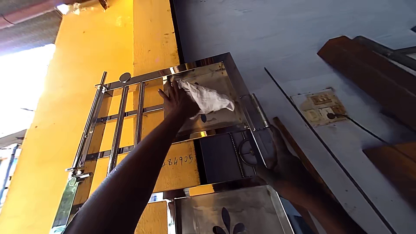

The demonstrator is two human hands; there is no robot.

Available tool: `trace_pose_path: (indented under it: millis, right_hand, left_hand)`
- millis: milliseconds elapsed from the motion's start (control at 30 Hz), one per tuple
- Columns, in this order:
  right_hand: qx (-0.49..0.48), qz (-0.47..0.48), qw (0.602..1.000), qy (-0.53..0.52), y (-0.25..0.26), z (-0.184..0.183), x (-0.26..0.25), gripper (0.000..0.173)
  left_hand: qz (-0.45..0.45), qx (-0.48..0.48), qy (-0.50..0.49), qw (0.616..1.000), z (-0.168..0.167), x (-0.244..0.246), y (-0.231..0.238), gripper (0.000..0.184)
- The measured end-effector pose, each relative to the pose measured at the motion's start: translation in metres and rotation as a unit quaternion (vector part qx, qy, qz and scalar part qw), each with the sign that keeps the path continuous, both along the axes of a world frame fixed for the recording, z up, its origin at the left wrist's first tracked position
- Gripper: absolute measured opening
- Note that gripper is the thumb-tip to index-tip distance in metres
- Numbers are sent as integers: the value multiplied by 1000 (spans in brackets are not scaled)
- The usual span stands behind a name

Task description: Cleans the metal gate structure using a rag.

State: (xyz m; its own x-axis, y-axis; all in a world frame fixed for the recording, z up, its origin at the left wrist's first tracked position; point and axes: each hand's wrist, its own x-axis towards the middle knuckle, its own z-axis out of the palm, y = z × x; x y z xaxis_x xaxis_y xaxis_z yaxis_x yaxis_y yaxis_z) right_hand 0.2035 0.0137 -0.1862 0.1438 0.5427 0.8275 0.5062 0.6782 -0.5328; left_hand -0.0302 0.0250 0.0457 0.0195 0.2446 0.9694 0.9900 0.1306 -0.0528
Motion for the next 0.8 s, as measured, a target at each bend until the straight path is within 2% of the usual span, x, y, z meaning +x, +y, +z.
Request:
trace_pose_path:
  millis: [67,200,333,400,500,533,567,633,700,800]
  right_hand:
    - [-10,-1,1000,1,-2,1,-1,116]
    - [-31,3,1000,-2,-6,2,-1,114]
    - [-13,2,1000,1,-2,0,-1,115]
    - [3,-2,1000,3,1,-1,0,116]
    - [7,-6,1000,-2,2,-3,1,117]
    - [2,-5,1000,-4,1,-3,0,117]
    - [1,-2,1000,-5,0,-2,0,117]
    - [3,-6,1000,-4,0,-1,1,116]
    - [1,-3,1000,-3,0,-2,2,116]
    - [12,-4,1000,2,3,-2,3,116]
  left_hand:
    - [10,-23,9,1000,-12,-4,-8,104]
    - [81,-51,89,991,-51,-38,-42,77]
    - [128,-122,107,978,-72,-42,-58,93]
    - [99,-110,105,983,-62,-50,-50,94]
    - [61,-58,80,993,-22,-51,-26,71]
    - [64,-47,61,995,-8,-49,-21,70]
    - [70,-40,42,996,7,-47,-17,73]
    - [70,-30,4,997,27,-38,-10,92]
    - [54,-20,-18,998,26,-37,-6,87]
    - [41,-24,-6,999,-7,-43,-17,73]
